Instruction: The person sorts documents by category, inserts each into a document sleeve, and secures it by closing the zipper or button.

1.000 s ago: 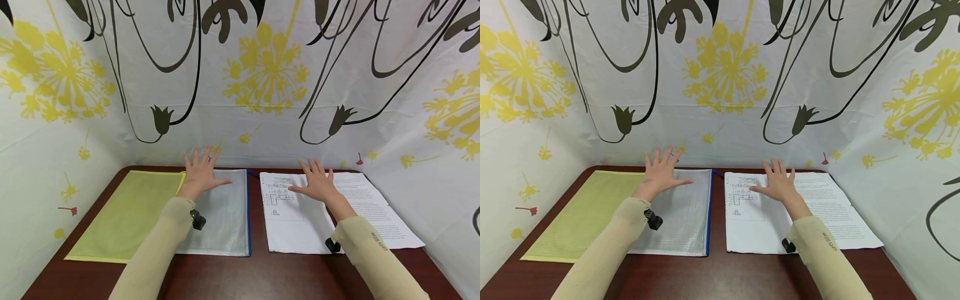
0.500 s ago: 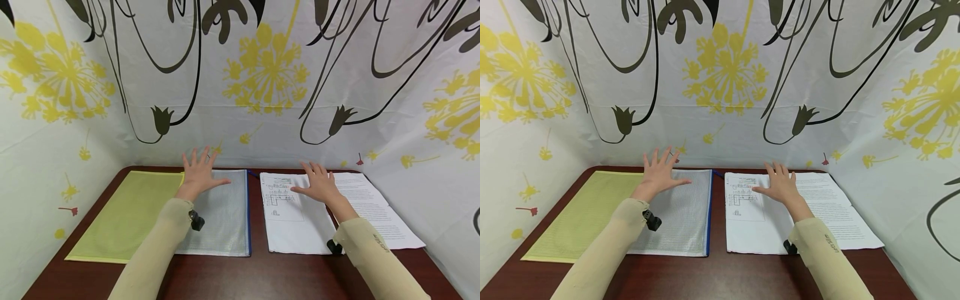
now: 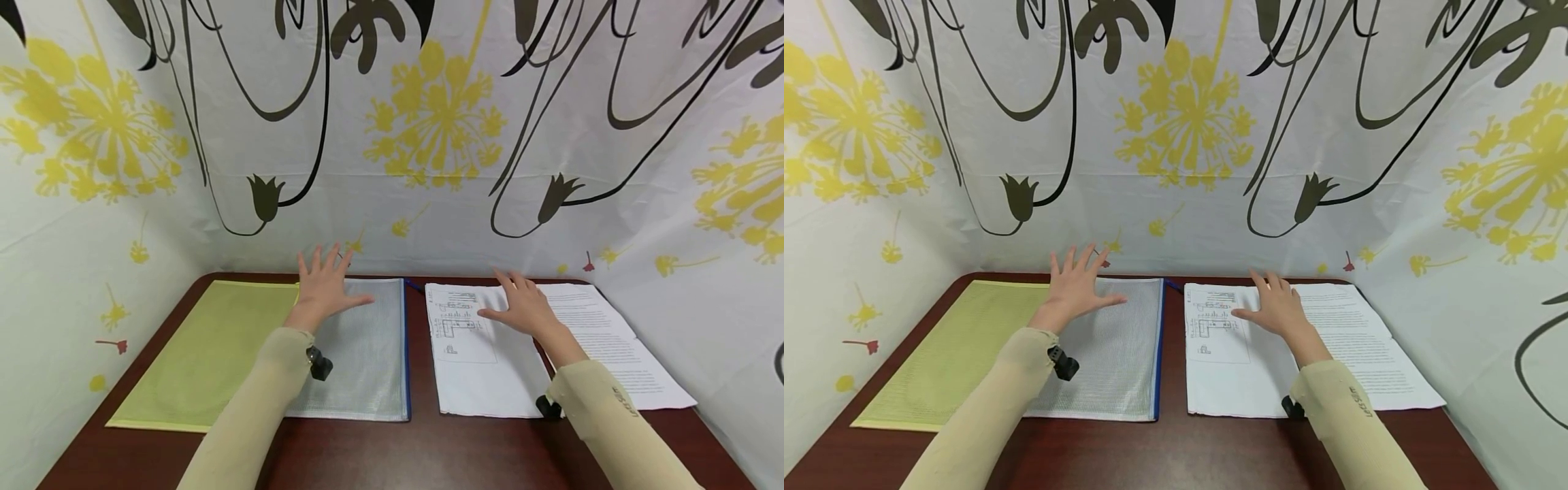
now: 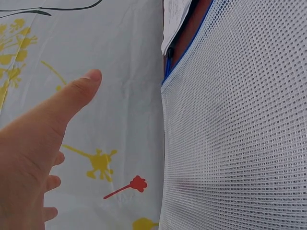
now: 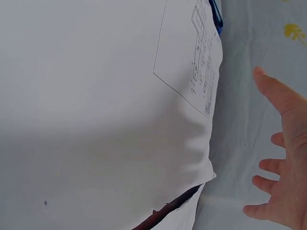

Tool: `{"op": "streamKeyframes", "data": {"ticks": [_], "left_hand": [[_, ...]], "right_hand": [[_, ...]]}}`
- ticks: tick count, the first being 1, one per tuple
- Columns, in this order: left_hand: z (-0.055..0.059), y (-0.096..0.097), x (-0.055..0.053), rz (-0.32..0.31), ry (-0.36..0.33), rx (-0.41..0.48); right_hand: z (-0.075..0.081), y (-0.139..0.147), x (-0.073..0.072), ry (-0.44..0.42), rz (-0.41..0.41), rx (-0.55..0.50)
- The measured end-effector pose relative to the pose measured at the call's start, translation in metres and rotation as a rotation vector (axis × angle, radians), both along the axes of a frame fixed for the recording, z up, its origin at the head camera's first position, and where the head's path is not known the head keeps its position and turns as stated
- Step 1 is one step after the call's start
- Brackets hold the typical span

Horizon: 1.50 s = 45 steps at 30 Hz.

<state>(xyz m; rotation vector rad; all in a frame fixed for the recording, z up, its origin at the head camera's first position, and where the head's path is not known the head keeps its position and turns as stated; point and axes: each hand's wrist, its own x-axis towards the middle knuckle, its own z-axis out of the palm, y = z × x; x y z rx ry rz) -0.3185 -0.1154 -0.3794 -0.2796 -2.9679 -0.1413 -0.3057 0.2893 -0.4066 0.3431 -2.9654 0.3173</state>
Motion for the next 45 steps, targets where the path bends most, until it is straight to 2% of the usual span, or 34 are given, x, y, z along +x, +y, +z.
{"op": "streamKeyframes", "data": {"ticks": [8, 24, 34, 45], "left_hand": [[0.000, -0.002, 0.002, -0.002, -0.001, 0.011], [-0.001, -0.008, 0.002, -0.001, -0.010, 0.016], [-0.005, -0.013, 0.000, 0.000, 0.005, 0.041], [-0.005, -0.016, 0.002, 0.003, 0.027, 0.038]], "right_hand": [[-0.003, 0.002, -0.001, 0.013, -0.001, 0.001], [-0.007, 0.005, 0.001, -0.028, -0.005, -0.010], [-0.008, 0.008, 0.004, -0.049, -0.017, -0.019], [-0.012, 0.012, 0.005, -0.080, -0.040, -0.021]]}}
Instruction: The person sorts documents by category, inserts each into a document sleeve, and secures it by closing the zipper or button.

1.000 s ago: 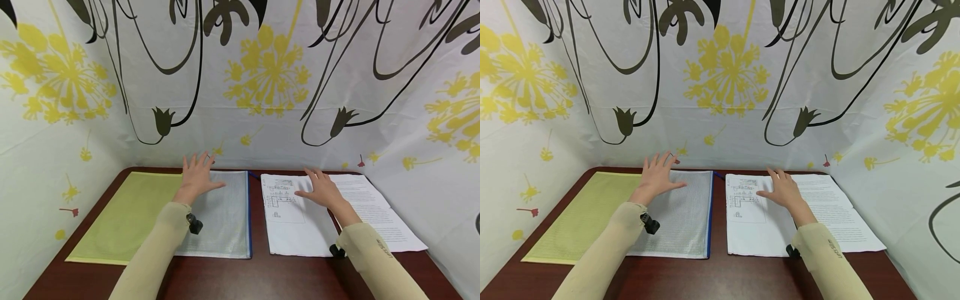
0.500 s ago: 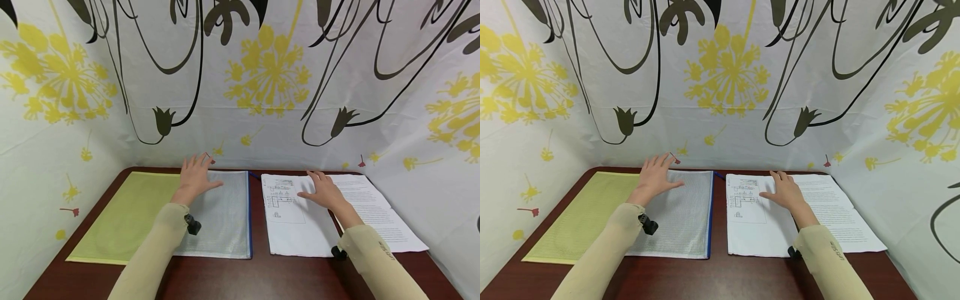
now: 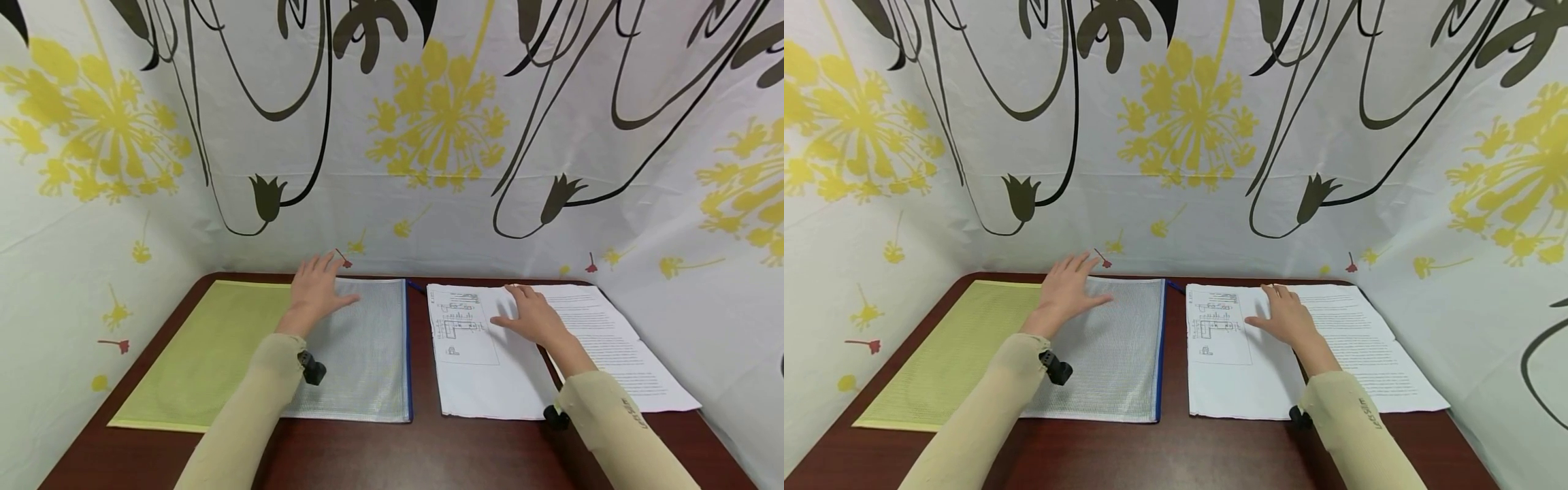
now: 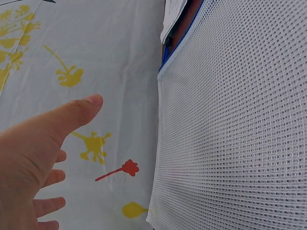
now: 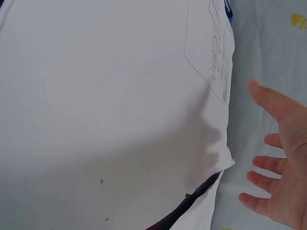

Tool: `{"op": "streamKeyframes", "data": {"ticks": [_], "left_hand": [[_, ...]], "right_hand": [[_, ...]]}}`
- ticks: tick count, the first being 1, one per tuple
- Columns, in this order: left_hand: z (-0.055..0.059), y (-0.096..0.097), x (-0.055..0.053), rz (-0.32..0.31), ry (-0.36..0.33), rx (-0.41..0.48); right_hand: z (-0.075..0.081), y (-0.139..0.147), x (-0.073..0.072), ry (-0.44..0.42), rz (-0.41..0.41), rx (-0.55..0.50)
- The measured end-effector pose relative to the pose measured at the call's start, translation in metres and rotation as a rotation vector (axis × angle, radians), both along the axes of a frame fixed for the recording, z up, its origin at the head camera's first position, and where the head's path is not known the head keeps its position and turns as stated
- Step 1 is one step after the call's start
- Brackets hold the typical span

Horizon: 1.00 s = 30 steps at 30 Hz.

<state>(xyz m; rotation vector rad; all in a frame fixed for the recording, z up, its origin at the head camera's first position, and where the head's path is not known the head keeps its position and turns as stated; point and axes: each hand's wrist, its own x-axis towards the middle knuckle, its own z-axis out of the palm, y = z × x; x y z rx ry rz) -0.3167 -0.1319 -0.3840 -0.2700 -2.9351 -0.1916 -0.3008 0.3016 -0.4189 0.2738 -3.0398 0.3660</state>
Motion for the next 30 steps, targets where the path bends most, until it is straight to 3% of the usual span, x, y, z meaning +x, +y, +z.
{"op": "streamKeyframes", "data": {"ticks": [20, 30], "left_hand": [[-0.003, -0.011, 0.003, 0.043, 0.004, 0.049], [-0.004, -0.016, 0.004, 0.072, -0.033, 0.095]], "right_hand": [[-0.006, 0.007, 0.001, -0.009, -0.018, 0.011], [-0.009, 0.011, 0.002, -0.015, -0.010, 0.022]]}}
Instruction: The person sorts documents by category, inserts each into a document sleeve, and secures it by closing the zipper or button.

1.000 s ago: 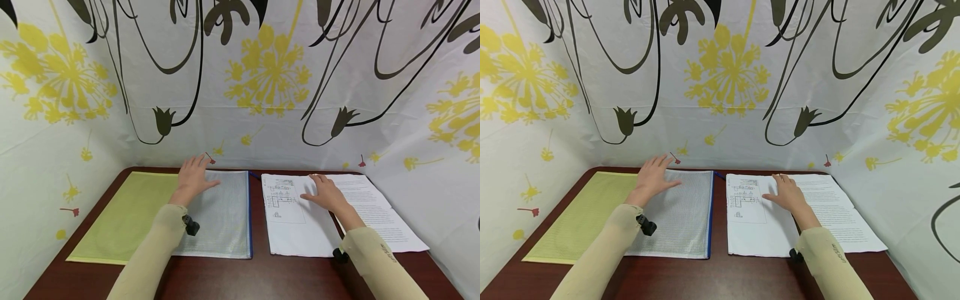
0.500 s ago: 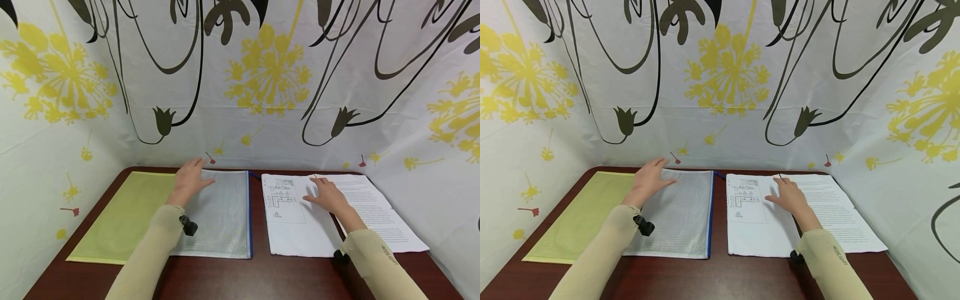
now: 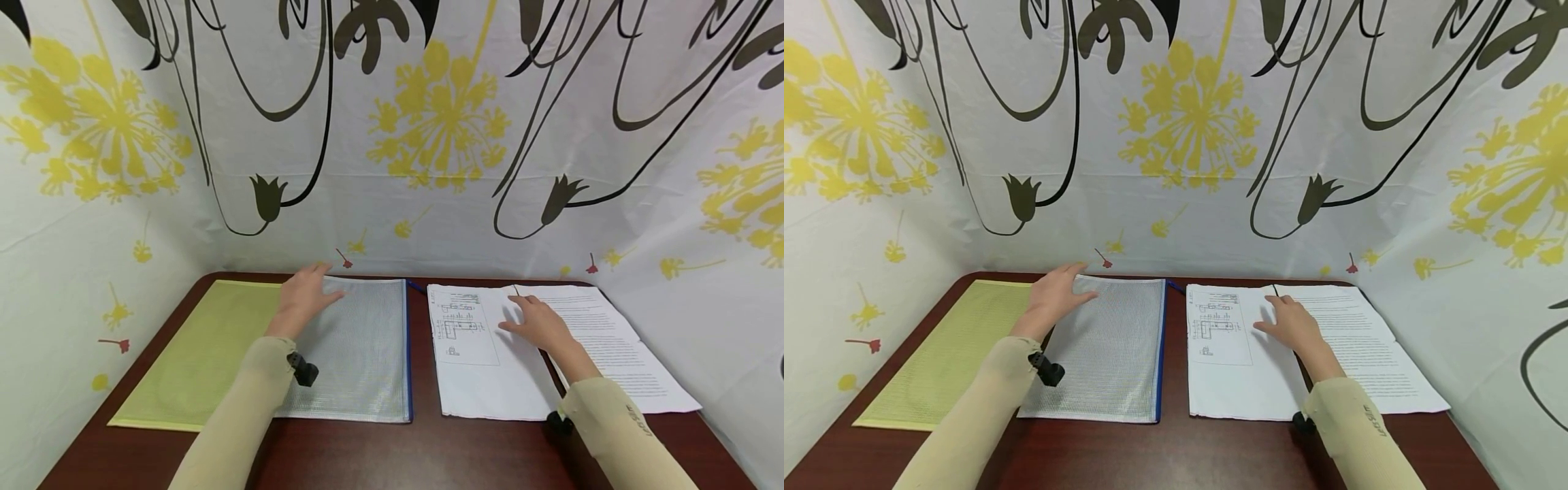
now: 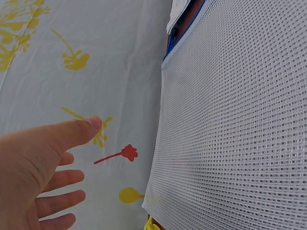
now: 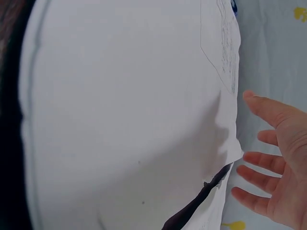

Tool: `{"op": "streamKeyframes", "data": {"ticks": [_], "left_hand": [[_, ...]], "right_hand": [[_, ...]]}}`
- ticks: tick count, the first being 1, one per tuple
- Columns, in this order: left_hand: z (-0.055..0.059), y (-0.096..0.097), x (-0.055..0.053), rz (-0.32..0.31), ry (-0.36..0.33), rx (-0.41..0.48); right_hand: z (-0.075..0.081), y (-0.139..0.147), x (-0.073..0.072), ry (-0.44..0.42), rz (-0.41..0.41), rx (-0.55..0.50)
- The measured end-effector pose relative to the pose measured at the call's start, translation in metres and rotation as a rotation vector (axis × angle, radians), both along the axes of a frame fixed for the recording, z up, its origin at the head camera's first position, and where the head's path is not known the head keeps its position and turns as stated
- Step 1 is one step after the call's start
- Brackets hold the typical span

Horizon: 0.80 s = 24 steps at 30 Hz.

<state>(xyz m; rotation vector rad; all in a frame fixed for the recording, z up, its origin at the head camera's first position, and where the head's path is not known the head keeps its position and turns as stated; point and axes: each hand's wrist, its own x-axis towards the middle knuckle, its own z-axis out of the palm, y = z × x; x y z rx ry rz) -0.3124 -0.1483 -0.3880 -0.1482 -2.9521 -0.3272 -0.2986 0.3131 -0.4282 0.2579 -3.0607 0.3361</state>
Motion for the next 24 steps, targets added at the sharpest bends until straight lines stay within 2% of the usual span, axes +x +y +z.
{"op": "streamKeyframes", "data": {"ticks": [8, 19, 24], "left_hand": [[0.003, -0.005, 0.005, 0.010, -0.002, 0.017], [0.002, -0.018, 0.008, 0.003, -0.009, 0.113], [0.003, -0.023, 0.010, 0.014, -0.018, 0.113]], "right_hand": [[-0.004, 0.003, 0.000, -0.017, -0.010, 0.003], [-0.008, 0.009, 0.002, -0.039, -0.030, 0.021], [-0.008, 0.010, 0.004, -0.044, -0.042, 0.002]]}}
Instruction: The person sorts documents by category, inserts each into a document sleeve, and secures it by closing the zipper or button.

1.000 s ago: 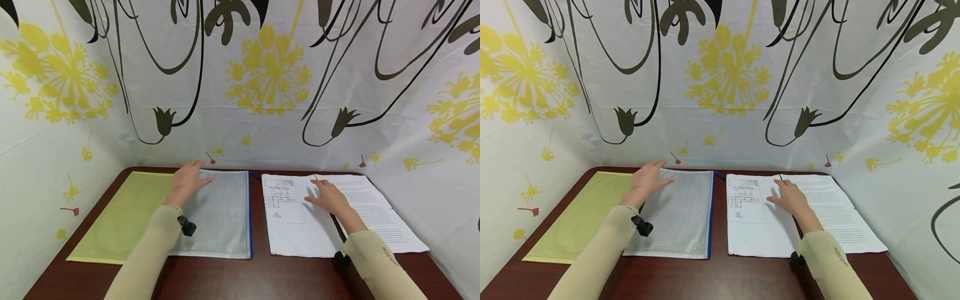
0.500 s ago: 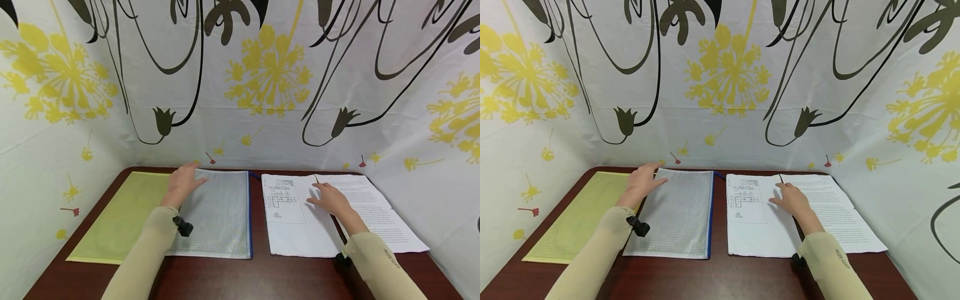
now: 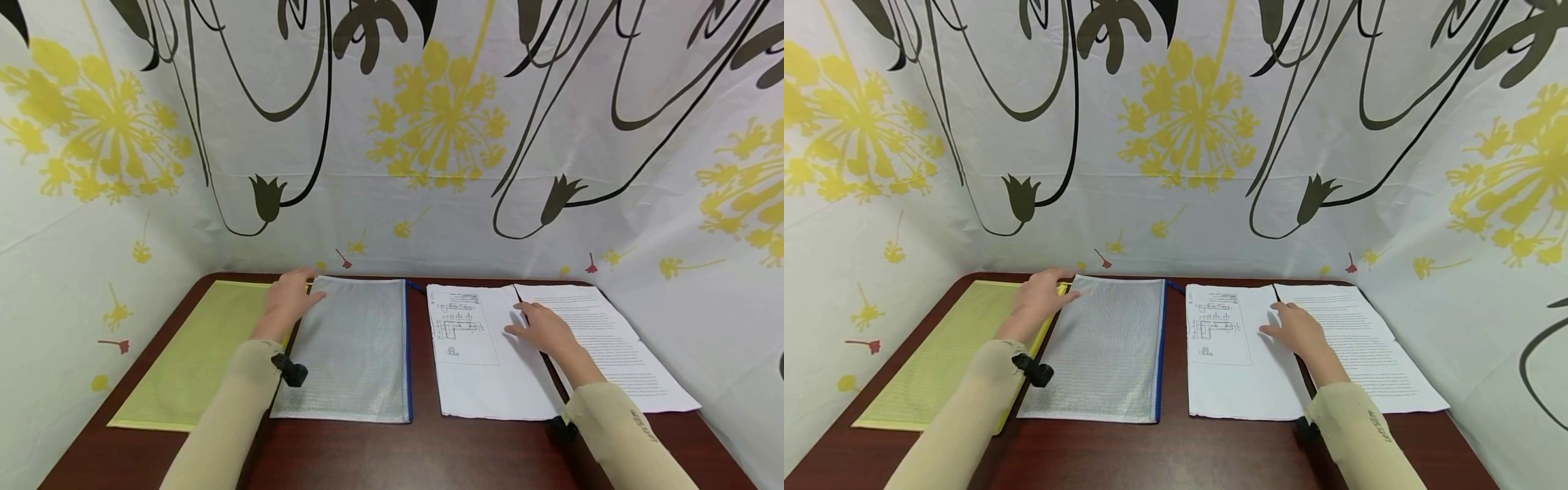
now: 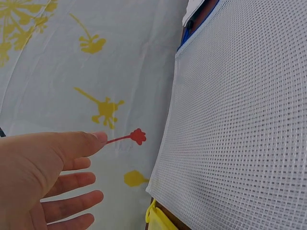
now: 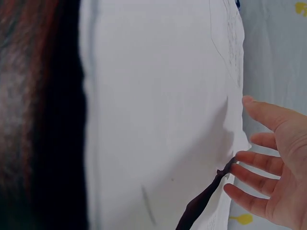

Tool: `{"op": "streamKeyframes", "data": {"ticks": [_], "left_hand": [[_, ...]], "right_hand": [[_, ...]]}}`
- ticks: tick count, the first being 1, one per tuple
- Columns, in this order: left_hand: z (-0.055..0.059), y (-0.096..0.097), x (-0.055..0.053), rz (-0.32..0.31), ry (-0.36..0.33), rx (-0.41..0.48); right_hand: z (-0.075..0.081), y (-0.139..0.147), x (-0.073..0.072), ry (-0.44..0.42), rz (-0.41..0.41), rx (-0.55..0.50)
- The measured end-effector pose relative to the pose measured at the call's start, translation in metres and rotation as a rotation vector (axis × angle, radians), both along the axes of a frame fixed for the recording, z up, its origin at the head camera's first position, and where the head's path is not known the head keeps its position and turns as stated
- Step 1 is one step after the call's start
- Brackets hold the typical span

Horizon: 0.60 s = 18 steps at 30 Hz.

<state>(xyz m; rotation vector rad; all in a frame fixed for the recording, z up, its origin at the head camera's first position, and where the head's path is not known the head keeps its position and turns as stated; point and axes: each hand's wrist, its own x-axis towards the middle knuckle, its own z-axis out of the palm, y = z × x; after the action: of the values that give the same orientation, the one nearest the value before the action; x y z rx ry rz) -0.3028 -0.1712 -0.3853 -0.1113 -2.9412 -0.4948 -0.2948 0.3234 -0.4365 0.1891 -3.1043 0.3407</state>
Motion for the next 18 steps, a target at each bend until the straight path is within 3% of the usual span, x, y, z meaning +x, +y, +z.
{"op": "streamKeyframes", "data": {"ticks": [9, 18], "left_hand": [[-0.003, -0.011, 0.002, 0.048, -0.058, 0.041], [-0.009, -0.028, 0.004, 0.079, -0.124, 0.172]], "right_hand": [[0.000, 0.000, 0.004, 0.006, -0.003, -0.011], [-0.002, 0.002, 0.003, -0.001, 0.005, -0.036]]}}
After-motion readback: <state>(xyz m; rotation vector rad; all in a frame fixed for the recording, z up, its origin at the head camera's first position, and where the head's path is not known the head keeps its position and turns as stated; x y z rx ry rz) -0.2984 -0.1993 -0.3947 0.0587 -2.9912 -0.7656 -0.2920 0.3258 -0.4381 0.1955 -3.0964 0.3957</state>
